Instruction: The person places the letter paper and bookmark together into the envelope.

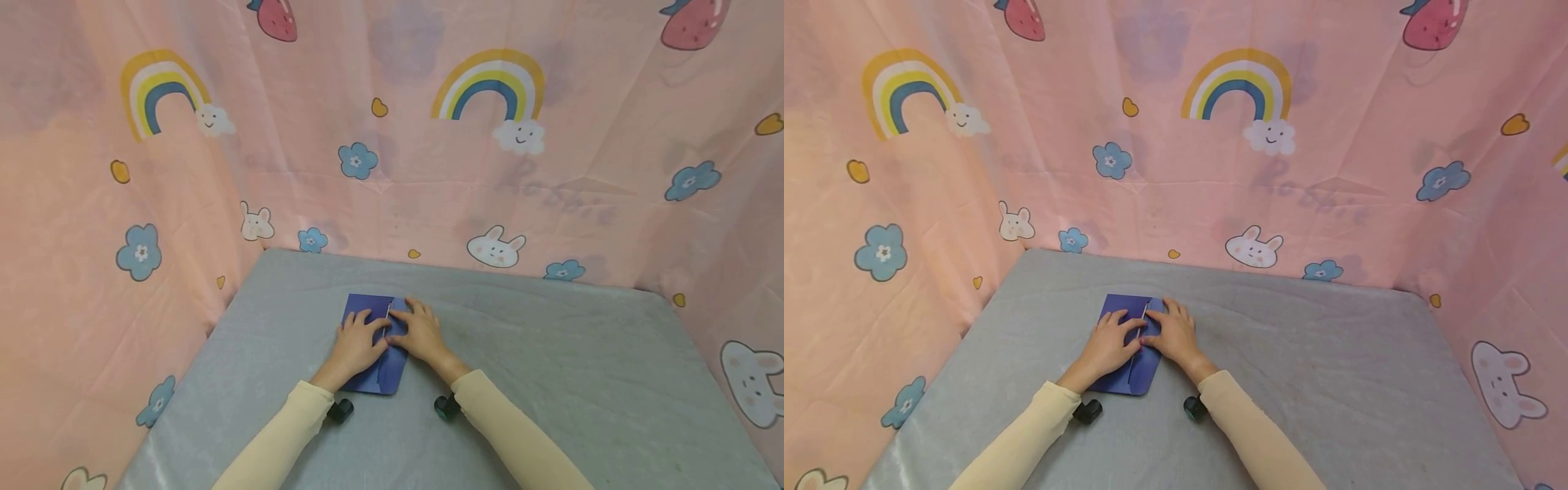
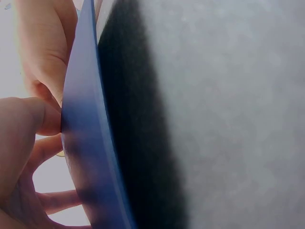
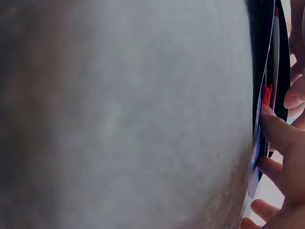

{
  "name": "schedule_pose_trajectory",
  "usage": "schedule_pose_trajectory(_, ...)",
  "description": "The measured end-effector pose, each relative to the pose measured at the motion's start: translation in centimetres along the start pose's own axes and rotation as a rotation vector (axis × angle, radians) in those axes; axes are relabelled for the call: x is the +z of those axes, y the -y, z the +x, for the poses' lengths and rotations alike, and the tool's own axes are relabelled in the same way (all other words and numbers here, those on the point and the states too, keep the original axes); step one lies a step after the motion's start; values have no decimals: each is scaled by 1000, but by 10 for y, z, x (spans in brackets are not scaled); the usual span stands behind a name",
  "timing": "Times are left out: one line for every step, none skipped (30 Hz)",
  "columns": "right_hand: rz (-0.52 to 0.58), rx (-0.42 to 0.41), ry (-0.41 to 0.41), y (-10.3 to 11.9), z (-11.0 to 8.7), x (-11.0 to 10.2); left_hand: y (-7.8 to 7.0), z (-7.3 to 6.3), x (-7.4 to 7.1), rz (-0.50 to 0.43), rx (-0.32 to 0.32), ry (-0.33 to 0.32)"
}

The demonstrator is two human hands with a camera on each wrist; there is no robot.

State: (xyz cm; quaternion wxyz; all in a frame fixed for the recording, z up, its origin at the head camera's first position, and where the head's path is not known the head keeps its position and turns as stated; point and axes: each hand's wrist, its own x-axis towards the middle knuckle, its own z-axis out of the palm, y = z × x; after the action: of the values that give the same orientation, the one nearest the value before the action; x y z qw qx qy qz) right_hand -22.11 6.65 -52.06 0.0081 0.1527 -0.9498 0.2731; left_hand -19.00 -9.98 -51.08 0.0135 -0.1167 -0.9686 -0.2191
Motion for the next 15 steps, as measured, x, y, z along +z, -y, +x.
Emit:
schedule_pose_trajectory(4, 2, 4, 0, 0, 0, 0, 0, 0, 0, 1, 0)
schedule_pose_trajectory(5, 1, 6, 0, 1, 0, 0, 0, -1, 1, 1, 1)
schedule_pose_trajectory(7, 0, 8, 0, 1, 0, -1, 0, -1, 0, 2, 2)
schedule_pose_trajectory(9, 0, 10, 0, 1, 0, -1, 0, -1, 0, 3, 3)
schedule_pose_trajectory(12, 1, 12, 0, 1, -1, -1, 0, -1, 0, 4, 5)
schedule_pose_trajectory(13, 3, 14, 0, 1, -1, -1, 0, -2, -1, 4, 8)
schedule_pose_trajectory(15, 3, 15, 1, 1, -1, -1, 0, -2, -2, 6, 9)
schedule_pose_trajectory(17, 3, 16, 1, 1, -2, 0, 0, -1, -3, 6, 12)
schedule_pose_trajectory(22, 9, 21, 2, 1, -2, 0, 0, -1, -3, 7, 14)
schedule_pose_trajectory(24, 12, 24, 2, 1, -2, 0, 0, -1, -3, 9, 15)
schedule_pose_trajectory(24, 16, 25, 3, 1, -3, 0, 0, -1, -2, 10, 15)
schedule_pose_trajectory(20, 18, 26, 3, 1, -2, 0, 0, -1, -2, 11, 14)
schedule_pose_trajectory(19, 21, 27, 3, 0, -2, 1, 0, -1, -2, 12, 13)
schedule_pose_trajectory(16, 23, 25, 3, 1, -2, 1, 0, -1, 0, 12, 12)
schedule_pose_trajectory(12, 26, 23, 3, 1, -1, 1, 0, -1, 1, 14, 11)
